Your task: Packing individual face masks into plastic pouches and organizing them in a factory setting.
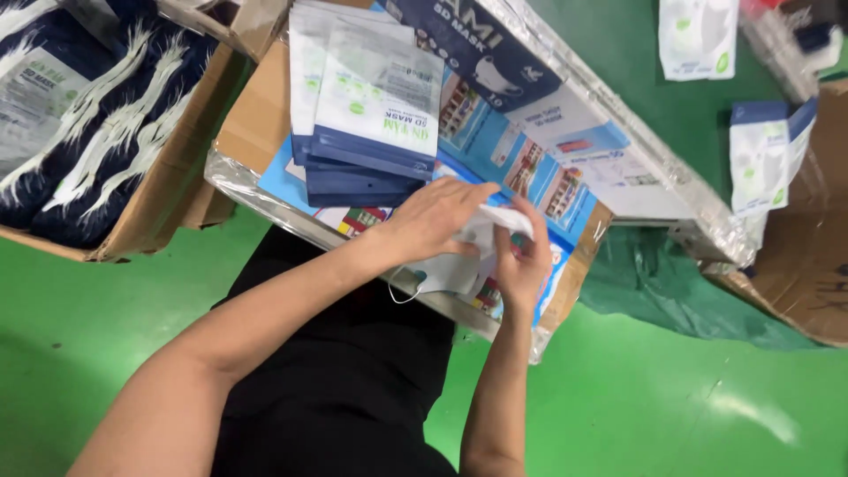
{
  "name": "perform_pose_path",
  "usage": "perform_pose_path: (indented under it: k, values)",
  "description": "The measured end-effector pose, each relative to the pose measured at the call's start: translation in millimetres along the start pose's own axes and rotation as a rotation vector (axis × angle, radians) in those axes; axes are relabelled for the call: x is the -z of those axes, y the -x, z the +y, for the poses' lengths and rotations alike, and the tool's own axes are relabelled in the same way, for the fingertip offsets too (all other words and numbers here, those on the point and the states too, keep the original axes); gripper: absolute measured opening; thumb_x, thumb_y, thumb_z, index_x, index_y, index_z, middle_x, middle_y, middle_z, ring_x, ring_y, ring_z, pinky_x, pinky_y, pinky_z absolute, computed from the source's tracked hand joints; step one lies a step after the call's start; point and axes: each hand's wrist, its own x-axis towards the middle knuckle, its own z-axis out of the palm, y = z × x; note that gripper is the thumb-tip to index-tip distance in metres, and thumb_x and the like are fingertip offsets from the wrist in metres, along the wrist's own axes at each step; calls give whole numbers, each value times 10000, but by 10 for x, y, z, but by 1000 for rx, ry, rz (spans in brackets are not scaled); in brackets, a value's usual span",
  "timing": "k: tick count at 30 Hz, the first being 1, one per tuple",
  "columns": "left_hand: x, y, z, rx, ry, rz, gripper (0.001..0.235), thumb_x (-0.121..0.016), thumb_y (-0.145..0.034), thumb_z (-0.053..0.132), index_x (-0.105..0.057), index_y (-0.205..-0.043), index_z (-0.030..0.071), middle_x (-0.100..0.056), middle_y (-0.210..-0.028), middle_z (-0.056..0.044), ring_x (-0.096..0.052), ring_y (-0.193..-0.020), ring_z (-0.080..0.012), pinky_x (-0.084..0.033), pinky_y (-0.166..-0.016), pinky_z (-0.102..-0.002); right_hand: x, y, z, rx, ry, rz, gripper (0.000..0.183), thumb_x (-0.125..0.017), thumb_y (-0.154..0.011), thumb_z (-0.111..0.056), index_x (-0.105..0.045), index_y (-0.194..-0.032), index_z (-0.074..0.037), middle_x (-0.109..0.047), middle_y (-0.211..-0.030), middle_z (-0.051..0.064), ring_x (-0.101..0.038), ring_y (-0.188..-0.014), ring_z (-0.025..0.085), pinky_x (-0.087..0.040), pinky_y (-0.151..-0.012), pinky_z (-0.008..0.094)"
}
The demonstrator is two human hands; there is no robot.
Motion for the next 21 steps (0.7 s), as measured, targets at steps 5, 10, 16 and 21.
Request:
perform_pose_path:
  k: [5, 10, 16, 21]
  values:
    - [-246, 180, -86, 207, -43, -143, 461, -784, -875, 101, -595, -1295, 77, -721, -904, -142, -704, -887, -344, -536, -832, -455, -105, 173, -413, 262, -54, 52, 742, -651, -910, 10, -340, -1581, -38, -512, -1476, 147, -502, -1341, 229, -415, -1151, 359]
    - [-201, 140, -58, 388, 122, -38, 342, -779, -899, 144, -624, -1197, 77, -742, -978, -148, -706, -949, -359, -553, -805, -463, -163, 410, -21, 316, 281, 305, 530, -765, -828, 21, -520, -1295, -30, -573, -1191, 110, -566, -1142, 190, -483, -1034, 341]
    - [-264, 112, 27, 627, 470, -100, 570, -841, -757, 233, -583, -1205, -7, -714, -1048, -209, -721, -968, -390, -574, -818, -460, -98, 424, 380, -168, -368, 359, 216, -727, -1000, -41, -570, -1132, 29, -670, -858, 13, -601, -727, 106, -506, -638, 279]
    - [-267, 157, 5, 297, 94, -152, 410, -770, -921, 144, -618, -1300, 101, -750, -1198, -131, -692, -1194, -323, -497, -1037, -438, 37, 277, -151, 180, -114, 285, 592, -760, -929, -11, -467, -1444, -22, -547, -1354, 139, -597, -1219, 193, -566, -1011, 339]
